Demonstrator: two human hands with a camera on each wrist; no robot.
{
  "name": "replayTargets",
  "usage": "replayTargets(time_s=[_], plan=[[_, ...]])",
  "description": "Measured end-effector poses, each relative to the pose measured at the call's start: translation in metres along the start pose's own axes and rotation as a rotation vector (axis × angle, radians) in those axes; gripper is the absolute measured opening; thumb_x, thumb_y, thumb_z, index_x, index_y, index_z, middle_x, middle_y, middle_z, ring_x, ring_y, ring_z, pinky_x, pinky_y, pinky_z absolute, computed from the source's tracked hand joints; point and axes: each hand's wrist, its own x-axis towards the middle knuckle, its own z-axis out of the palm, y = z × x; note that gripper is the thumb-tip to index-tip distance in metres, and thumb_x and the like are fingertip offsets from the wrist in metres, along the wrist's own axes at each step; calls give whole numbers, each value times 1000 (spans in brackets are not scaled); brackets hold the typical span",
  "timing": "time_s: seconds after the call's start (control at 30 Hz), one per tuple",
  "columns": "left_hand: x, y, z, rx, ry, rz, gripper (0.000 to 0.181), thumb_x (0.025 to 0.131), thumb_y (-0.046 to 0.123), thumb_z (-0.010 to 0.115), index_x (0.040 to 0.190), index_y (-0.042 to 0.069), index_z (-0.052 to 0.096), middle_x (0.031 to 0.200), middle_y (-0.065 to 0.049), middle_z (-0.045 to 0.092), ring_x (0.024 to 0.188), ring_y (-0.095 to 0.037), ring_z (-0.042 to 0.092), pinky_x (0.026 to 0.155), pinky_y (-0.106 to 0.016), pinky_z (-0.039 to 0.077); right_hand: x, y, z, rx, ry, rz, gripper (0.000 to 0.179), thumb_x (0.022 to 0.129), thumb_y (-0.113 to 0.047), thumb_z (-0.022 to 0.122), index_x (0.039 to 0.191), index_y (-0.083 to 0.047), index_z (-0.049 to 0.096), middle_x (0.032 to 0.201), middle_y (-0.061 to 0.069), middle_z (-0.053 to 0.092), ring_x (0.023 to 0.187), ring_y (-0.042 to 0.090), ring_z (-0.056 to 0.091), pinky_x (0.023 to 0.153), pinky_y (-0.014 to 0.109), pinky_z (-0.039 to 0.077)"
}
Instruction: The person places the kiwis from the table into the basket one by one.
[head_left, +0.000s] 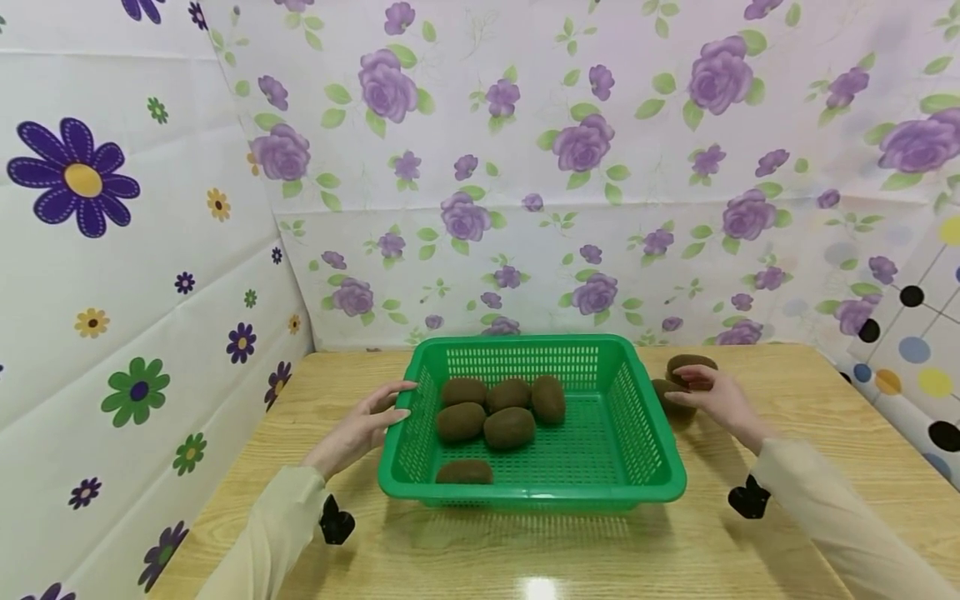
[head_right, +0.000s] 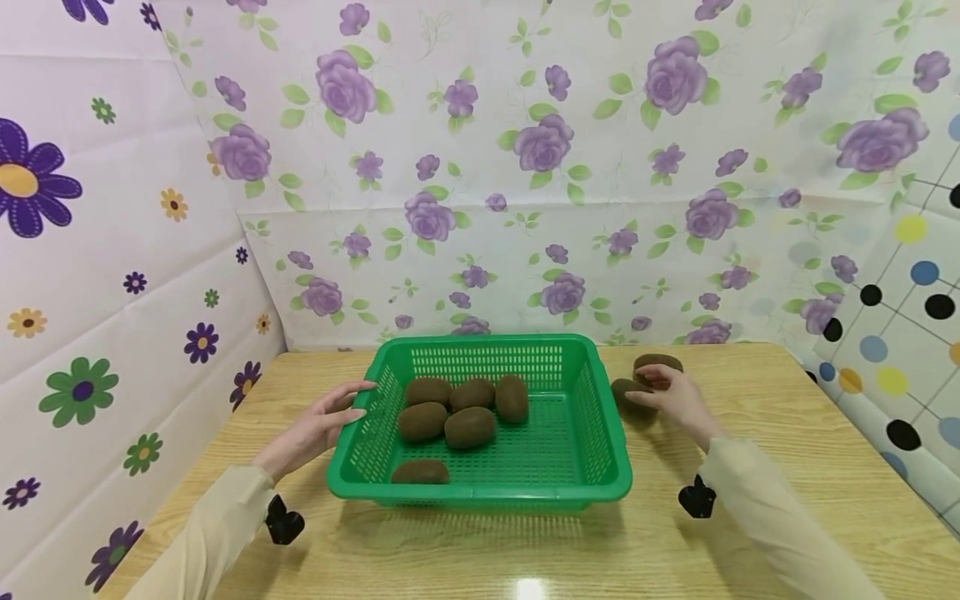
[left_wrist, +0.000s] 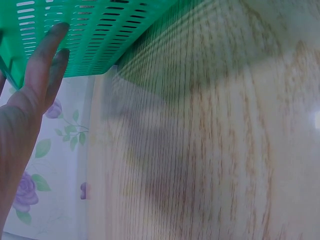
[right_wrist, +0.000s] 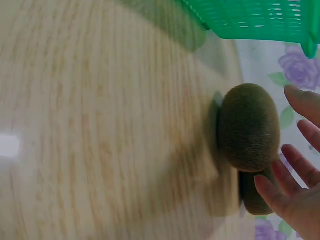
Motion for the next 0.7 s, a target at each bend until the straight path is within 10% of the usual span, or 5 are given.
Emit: replayTargets(time_s=[0.7], plan=[[0, -1, 1, 18, 8, -1, 48, 94, 8, 48, 139, 11, 30, 146, -8, 4, 125, -32, 24, 91, -46, 36, 4, 13, 16, -20, -8, 29, 59, 82, -20, 69, 124, 11, 42, 121, 32, 41, 107, 46, 40, 84, 53, 37]])
